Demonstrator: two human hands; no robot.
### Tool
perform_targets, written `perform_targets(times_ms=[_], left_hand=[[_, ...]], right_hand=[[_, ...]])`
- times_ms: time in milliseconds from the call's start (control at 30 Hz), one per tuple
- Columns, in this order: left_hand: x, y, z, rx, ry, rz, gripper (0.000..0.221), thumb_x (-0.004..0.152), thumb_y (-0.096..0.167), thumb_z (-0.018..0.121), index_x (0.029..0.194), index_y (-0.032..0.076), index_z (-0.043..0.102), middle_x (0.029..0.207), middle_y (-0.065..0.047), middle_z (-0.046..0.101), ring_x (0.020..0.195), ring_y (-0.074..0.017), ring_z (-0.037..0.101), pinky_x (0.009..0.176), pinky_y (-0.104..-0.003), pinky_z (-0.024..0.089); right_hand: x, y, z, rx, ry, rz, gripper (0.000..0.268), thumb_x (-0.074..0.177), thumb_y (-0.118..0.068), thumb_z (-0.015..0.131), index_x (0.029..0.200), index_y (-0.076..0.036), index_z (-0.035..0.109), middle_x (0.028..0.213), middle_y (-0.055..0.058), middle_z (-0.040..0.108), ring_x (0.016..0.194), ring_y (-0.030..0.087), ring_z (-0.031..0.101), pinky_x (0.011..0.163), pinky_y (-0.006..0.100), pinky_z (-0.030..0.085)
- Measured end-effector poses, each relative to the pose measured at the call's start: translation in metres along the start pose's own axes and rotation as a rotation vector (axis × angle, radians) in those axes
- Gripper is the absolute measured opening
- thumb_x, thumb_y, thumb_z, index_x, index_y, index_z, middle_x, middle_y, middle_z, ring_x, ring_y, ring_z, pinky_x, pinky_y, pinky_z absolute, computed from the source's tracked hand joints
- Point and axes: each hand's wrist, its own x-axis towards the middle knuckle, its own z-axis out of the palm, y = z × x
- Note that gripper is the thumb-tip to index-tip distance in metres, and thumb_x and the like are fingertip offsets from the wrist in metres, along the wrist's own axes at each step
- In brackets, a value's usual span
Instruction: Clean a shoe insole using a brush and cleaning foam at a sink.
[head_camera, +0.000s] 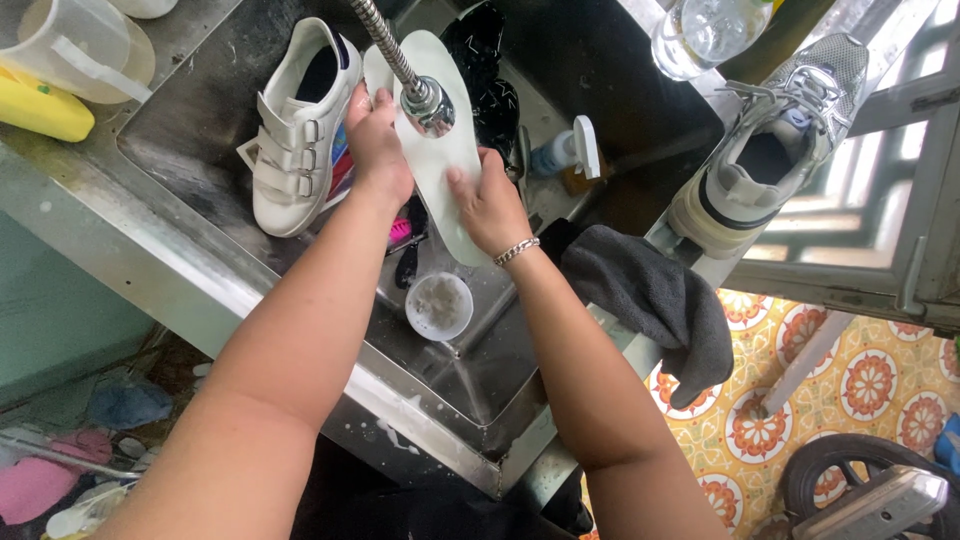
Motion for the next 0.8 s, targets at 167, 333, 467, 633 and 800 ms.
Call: perform_targets(times_ms=[167, 333, 467, 633, 800], left_hand=[[-0.012, 0.014, 0.013, -0.138, -0.061, -0.129, 0.031, 0.107, 0.009, 0.043, 0.136, 0.002, 0.050, 0.120, -0.014, 0.064, 0.103, -0.0249, 0.065, 0.090, -0.043, 0.058], [0.006, -0.071, -0.004, 0.223, 0.010, -0.262, 0.038, 0.106, 0.025, 0.040, 0.132, 0.003, 0.056, 0.125, -0.015, 0.066, 0.109, -0.0217, 0.067, 0.091, -0.037, 0.059], [-0.024, -0.058, 0.027, 0.426, -0.032, -0.236, 0.044, 0.109, 0.039, 0.046, 0.132, 0.003, 0.056, 0.132, -0.013, 0.064, 0.115, -0.0193, 0.061, 0.097, -0.037, 0.051], [0.012, -0.096, 0.008, 0.202, 0.082, -0.326, 0.041, 0.101, 0.035, 0.051, 0.134, 0.011, 0.054, 0.130, -0.010, 0.063, 0.116, -0.0224, 0.060, 0.097, -0.041, 0.050], [0.038, -0.115, -0.018, 0.075, -0.023, -0.161, 0.031, 0.097, 0.013, 0.061, 0.128, 0.008, 0.059, 0.116, -0.009, 0.066, 0.101, -0.0239, 0.066, 0.084, -0.043, 0.057]], right_hand=[[0.012, 0.012, 0.007, -0.027, 0.086, -0.137, 0.040, 0.105, -0.036, 0.056, 0.116, 0.002, 0.054, 0.095, 0.024, 0.072, 0.085, 0.036, 0.073, 0.077, 0.045, 0.056], [0.012, 0.005, -0.006, -0.253, 0.330, -0.033, 0.041, 0.106, -0.043, 0.054, 0.111, -0.003, 0.059, 0.093, 0.025, 0.073, 0.090, 0.047, 0.068, 0.077, 0.053, 0.051], [0.008, -0.007, -0.016, -0.294, 0.415, -0.034, 0.035, 0.102, -0.037, 0.060, 0.118, -0.006, 0.059, 0.094, 0.025, 0.072, 0.089, 0.046, 0.068, 0.075, 0.053, 0.051], [0.007, -0.004, -0.020, -0.172, 0.381, -0.261, 0.033, 0.093, -0.022, 0.071, 0.115, -0.004, 0.054, 0.102, 0.020, 0.075, 0.095, 0.041, 0.072, 0.078, 0.046, 0.056], [-0.002, -0.018, -0.026, -0.143, 0.366, -0.261, 0.037, 0.092, -0.019, 0.069, 0.122, -0.006, 0.052, 0.107, 0.019, 0.075, 0.097, 0.040, 0.072, 0.079, 0.047, 0.056]])
